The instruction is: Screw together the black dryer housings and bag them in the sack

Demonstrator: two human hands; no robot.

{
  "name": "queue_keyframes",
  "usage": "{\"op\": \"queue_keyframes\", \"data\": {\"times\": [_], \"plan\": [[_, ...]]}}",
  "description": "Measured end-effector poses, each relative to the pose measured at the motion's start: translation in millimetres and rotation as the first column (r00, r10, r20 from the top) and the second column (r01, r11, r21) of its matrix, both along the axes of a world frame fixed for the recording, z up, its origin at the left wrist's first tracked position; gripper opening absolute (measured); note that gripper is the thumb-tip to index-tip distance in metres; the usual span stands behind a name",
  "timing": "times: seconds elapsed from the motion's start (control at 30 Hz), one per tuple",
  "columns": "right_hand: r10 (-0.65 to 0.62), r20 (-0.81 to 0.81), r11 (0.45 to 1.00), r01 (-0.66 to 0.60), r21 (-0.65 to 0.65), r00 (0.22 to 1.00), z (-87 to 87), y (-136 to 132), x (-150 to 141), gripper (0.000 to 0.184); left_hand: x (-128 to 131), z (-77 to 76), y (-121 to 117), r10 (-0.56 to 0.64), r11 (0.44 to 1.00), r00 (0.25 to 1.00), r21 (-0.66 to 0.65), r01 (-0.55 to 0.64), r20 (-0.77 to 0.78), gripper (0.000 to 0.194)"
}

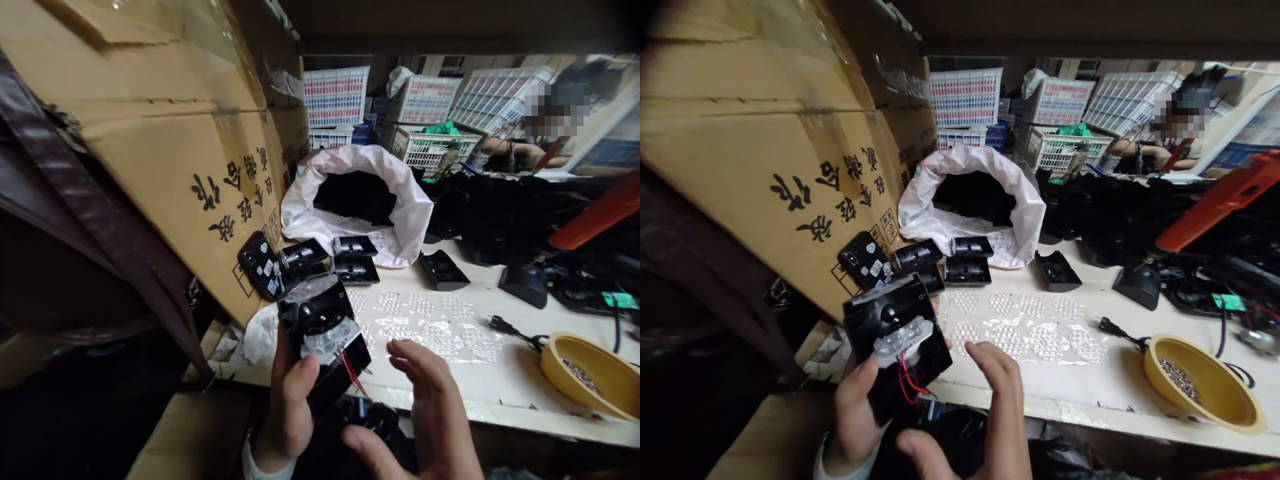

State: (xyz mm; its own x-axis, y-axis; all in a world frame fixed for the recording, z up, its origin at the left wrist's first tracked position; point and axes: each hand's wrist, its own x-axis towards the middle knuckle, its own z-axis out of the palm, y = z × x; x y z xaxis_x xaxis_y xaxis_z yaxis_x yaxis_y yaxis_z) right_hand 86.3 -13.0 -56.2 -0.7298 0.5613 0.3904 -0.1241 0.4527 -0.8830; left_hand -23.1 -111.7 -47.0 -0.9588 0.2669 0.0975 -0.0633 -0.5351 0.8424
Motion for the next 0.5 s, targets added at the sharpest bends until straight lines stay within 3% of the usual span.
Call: {"op": "queue_keyframes", "data": {"times": [0.07,0.13,0.2,0.27,0.37,0.5], "plan": [[0.177,0.077,0.981,-0.170,-0.092,0.981,-11.1,3,-3,0.054,-7,0.6,-2,0.070,0.997,0.998,-0.032,-0.070,0.005,0.046],[0.413,0.137,0.900,-0.382,-0.208,0.900,-16.3,6,-7,0.030,-12,1.3,-5,-0.001,0.999,0.997,-0.037,0.004,0.079,0.044],[0.517,0.138,0.842,-0.473,-0.259,0.845,-14.1,8,-12,0.008,-16,2.2,-8,-0.107,0.994,0.982,-0.011,0.110,0.157,0.044],[0.499,0.087,0.850,-0.468,-0.241,0.862,-5.9,10,-15,0.009,-20,3.9,-9,-0.161,0.987,0.970,0.023,0.159,0.184,0.041],[0.436,-0.012,0.894,-0.434,-0.110,0.900,12.1,14,-15,0.012,-25,8.2,-11,-0.151,0.988,0.973,0.064,0.142,0.176,0.040],[0.352,-0.061,0.926,-0.339,0.165,0.934,31.0,12,-10,0.024,-24,10.2,-17,-0.261,0.963,0.949,0.117,0.243,0.177,0.071]]}}
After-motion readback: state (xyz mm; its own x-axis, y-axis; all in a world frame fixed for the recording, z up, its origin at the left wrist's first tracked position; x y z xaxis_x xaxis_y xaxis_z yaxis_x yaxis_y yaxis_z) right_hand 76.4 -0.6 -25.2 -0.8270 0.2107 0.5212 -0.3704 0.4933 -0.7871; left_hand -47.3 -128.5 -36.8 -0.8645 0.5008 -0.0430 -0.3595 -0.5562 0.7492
